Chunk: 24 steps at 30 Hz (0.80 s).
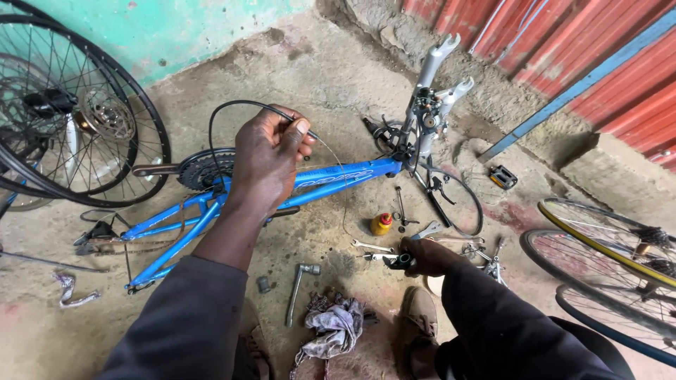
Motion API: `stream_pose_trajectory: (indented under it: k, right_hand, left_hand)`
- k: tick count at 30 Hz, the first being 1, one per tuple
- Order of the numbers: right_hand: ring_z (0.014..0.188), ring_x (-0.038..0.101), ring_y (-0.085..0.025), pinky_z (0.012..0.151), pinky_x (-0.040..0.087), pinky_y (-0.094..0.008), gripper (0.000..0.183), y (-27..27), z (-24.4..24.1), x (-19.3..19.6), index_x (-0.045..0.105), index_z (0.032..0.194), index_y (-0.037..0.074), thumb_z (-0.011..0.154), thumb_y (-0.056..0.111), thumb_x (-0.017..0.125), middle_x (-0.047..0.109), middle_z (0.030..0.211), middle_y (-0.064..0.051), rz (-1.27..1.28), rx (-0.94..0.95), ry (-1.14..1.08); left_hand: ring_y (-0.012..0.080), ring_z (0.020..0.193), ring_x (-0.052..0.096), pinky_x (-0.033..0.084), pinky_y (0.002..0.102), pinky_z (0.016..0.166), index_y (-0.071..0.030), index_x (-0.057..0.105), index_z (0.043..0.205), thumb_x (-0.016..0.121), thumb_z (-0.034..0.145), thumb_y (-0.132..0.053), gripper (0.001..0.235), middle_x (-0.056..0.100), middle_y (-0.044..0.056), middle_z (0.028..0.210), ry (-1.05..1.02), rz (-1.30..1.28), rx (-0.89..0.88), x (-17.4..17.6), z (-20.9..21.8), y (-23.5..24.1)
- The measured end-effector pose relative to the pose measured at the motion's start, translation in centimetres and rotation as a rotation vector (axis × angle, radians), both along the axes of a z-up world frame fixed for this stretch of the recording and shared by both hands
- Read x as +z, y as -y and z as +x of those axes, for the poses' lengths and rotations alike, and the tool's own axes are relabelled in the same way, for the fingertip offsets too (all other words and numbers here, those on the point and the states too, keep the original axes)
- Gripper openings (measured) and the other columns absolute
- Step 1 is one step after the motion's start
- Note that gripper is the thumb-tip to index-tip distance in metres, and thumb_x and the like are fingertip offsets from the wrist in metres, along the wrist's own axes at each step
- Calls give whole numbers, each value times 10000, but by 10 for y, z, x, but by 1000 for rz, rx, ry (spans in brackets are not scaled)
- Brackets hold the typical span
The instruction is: The person lubricates a bicycle cable with oil from a yellow bottle and threads it through the frame of a blue bicycle. They then use a wrench to tighten a bolt on the front fork area.
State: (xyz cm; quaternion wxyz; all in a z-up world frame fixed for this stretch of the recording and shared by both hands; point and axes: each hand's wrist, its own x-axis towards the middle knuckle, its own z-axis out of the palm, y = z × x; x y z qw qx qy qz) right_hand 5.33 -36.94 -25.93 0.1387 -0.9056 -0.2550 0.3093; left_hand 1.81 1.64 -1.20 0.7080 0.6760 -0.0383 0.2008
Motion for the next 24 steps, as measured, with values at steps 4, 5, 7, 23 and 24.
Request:
stream_pose_trajectory:
  k: [4, 5, 7, 23, 24]
  right_hand:
    - [1005, 720, -485, 875, 573, -557, 563, 20, 18, -4, 554, 1128, 121, 718, 266, 913, 748, 976, -274, 3, -50, 22]
    - [991, 733, -462, 864, 583, -536, 561, 26, 24, -9, 560, 1120, 125, 709, 260, 918, 756, 953, -256, -21, -73, 55]
    - [1002, 724, -479, 871, 573, -554, 576, 29, 21, -34, 537, 1122, 122, 715, 270, 916, 748, 970, -274, 22, -96, 41]
    - [1053, 740, -411, 917, 573, -513, 611, -59, -52, -125, 571, 1190, 110, 727, 283, 931, 769, 1061, -221, 402, -486, -14]
    - [1053, 740, -411, 917, 573, -513, 611, -64, -53, -130, 571, 1190, 110, 727, 283, 931, 769, 1061, -221, 403, -484, -24]
  left_hand:
    - [91, 671, 682, 570, 163, 608, -37, 663, 1004, 612, 1047, -93, 87, 725, 117, 798, 3, -15, -11, -3, -2, 0]
    - [91, 673, 683, 572, 166, 611, -38, 663, 1004, 609, 1049, -96, 91, 727, 117, 800, 0, -4, -15, -3, -2, 0]
    - [89, 676, 683, 573, 165, 615, -39, 662, 1006, 608, 1051, -94, 90, 724, 115, 801, 7, -22, -20, -2, -2, 0]
    - [100, 654, 695, 587, 191, 597, -48, 676, 969, 634, 1008, -94, 73, 732, 110, 772, -5, 25, -10, 3, -8, 14]
    - [100, 654, 695, 587, 191, 597, -48, 676, 969, 634, 1008, -94, 73, 732, 110, 772, -14, 29, -7, 3, -8, 13]
